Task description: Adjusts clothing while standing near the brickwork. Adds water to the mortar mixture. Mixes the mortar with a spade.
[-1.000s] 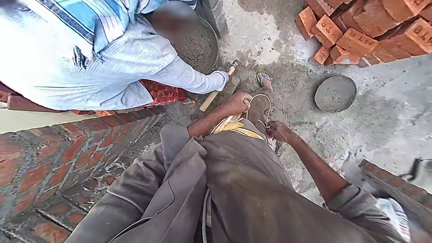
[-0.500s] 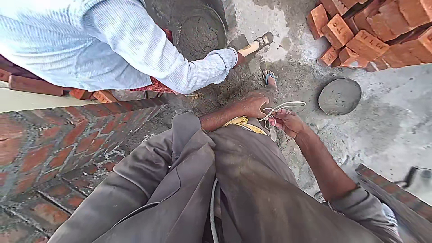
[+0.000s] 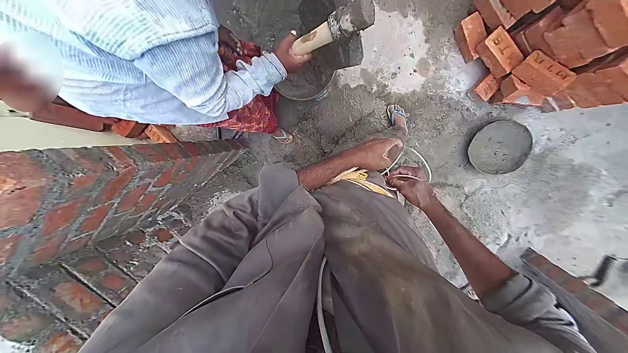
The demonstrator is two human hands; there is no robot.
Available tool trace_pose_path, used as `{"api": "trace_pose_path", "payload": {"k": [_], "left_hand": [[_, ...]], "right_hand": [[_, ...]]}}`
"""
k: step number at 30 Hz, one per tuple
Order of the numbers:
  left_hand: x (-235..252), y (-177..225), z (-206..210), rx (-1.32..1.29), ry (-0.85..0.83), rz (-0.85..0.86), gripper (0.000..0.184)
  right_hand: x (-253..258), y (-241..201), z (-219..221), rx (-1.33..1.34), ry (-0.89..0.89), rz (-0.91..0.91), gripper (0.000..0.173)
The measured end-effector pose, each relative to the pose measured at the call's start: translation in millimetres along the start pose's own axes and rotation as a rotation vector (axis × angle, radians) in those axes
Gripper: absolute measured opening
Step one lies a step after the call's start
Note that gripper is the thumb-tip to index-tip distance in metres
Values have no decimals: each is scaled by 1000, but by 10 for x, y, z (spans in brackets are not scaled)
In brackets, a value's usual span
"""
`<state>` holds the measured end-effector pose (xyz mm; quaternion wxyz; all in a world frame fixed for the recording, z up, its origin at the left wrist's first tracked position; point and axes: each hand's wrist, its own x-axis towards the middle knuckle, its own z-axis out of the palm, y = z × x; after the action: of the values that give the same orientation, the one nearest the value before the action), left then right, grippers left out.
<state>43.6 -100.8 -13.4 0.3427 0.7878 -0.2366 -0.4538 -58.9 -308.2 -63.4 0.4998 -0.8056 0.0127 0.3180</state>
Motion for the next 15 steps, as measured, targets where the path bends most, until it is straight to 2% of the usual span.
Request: {"api": "trace_pose_path", "payload": {"k": [1,3,6,7,8,9,12,14,15], "left_hand": [[123,-243,187,-82,117,107,53],[205,-305,216,-125,97,68,60],[159,-291,215,-149,89,42,60],[157,-284,191,-140,97,54,58],[139,-259,195,-113,83,48,59],[115,-222,209,-86,61,39,59],[159,-201,222,19,52,86,55],[184,-199,237,78,8,96,44],[204,-213,260,103,-18,102,37]], "right_hand": [[52,-41,77,-104,54,-59,12],[136,-66,235,-317,184,-147,21],[162,-98,332,-398,218,-54,23],[184,-157,278,-355,183,-57,17],[141,-236,203,-285,93,-67,8],[79,-280,118,-211,-24,-65,7],[-19,-299,-140,217,-281,39,38],[-102,-259,-260,429,-320,152,60],[-139,-208,-320,444,-303,193,64]]}}
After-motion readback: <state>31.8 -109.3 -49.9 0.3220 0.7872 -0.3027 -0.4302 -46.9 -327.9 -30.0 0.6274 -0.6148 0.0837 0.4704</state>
